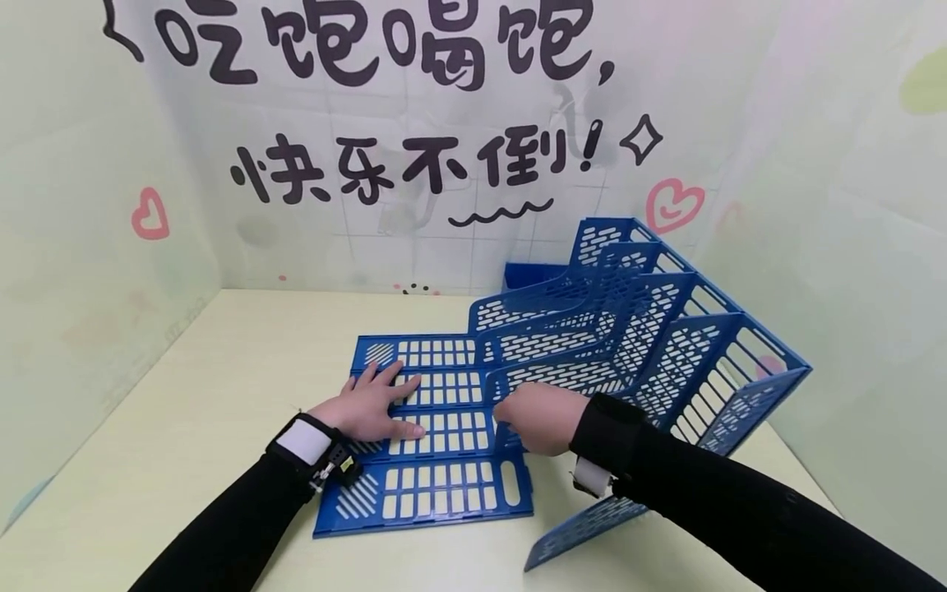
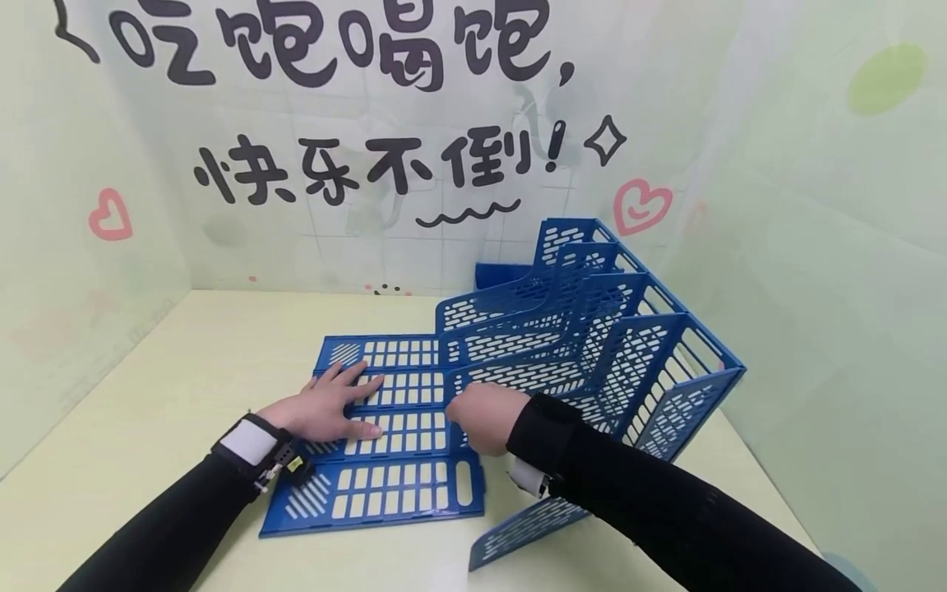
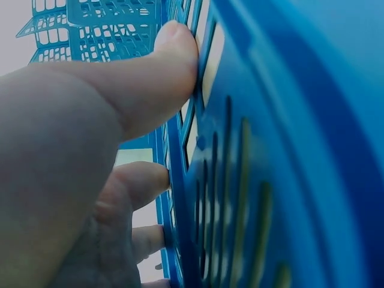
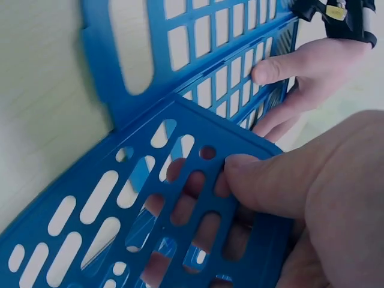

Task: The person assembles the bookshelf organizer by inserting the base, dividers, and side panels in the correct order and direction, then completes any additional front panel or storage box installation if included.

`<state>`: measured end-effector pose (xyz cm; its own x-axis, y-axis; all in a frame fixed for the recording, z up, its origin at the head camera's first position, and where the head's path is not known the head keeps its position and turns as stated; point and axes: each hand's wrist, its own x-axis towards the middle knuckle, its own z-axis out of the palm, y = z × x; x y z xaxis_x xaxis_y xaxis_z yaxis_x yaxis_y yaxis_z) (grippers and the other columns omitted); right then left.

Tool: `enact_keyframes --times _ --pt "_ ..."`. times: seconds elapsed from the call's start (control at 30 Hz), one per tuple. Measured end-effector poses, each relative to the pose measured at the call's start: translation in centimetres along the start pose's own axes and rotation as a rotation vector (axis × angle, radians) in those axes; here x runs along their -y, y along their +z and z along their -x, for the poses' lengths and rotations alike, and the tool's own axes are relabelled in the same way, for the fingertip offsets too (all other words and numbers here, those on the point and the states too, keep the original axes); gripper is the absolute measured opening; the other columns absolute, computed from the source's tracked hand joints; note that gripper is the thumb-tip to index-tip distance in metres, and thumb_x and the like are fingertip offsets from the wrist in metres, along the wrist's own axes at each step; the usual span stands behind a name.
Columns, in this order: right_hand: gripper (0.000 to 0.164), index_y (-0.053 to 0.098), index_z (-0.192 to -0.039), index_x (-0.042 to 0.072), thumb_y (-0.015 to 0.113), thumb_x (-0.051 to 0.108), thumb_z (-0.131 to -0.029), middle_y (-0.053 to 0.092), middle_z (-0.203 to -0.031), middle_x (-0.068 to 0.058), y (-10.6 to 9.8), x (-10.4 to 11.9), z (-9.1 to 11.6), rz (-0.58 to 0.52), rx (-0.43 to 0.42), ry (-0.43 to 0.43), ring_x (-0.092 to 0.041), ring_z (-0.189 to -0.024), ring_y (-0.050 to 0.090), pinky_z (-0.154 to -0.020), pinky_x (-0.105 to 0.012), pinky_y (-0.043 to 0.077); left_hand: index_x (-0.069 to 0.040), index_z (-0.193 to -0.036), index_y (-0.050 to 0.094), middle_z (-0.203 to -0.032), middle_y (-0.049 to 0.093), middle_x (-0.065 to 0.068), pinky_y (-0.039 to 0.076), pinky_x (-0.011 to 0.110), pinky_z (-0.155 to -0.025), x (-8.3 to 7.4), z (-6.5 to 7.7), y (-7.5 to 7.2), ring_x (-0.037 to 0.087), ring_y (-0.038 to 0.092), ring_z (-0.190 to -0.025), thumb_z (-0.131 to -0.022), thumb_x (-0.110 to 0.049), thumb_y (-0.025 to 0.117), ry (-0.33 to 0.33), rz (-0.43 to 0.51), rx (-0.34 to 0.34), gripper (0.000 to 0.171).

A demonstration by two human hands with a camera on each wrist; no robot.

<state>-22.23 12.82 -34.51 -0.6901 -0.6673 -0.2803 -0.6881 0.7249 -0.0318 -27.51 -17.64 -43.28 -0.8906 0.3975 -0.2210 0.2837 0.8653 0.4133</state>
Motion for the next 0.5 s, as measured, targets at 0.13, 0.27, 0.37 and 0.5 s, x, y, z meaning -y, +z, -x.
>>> enact_keyframes --times 0.13,0.27,0.37,0.5 --pt "0.024 0.078 -0.128 0.008 0.063 0.004 -0.11 0.081 -0.121 -0.008 -0.3 0.8 -0.5 -0.024 0.0 0.008 -0.021 -0.106 0.077 -0.098 -0.035 0.063 -0.022 -0.172 0.039 -0.184 0.014 0.022 0.008 0.086 -0.127 -0.4 0.7 -0.2 0.06 0.002 -0.167 -0.092 -0.072 0.075 -0.01 -0.019 0.002 0.102" --pt "0.026 0.075 -0.134 0.008 0.066 0.011 -0.11 0.079 -0.127 -0.008 -0.9 1.8 0.7 -0.04 -0.008 0.045 -0.022 -0.114 0.076 -0.101 -0.035 0.062 -0.018 -0.172 0.039 -0.183 0.015 0.026 0.009 0.087 -0.125 -0.6 0.7 0.2 0.063 0.003 -0.166 -0.094 -0.071 0.075 0.007 0.003 0.007 0.101" --pt "0.029 0.073 -0.136 0.01 0.071 0.021 -0.109 0.077 -0.127 -0.006 -1.8 2.4 2.6 -0.038 -0.075 0.023 -0.02 -0.114 0.073 -0.101 -0.034 0.06 -0.019 -0.172 0.039 -0.183 0.014 0.025 0.007 0.087 -0.125 -0.7 0.6 0.4 0.063 0.001 -0.166 -0.092 -0.075 0.073 0.022 0.033 0.009 0.103" --pt "0.032 0.075 -0.133 0.016 0.071 0.035 -0.109 0.077 -0.123 0.001 -2.6 3.0 5.6 -0.131 -0.04 -0.126 -0.01 -0.108 0.072 -0.096 -0.026 0.059 -0.021 -0.172 0.039 -0.184 0.012 0.024 0.003 0.087 -0.126 -1.0 0.8 -0.1 0.061 -0.002 -0.167 -0.09 -0.077 0.074 0.017 0.048 0.014 0.105"
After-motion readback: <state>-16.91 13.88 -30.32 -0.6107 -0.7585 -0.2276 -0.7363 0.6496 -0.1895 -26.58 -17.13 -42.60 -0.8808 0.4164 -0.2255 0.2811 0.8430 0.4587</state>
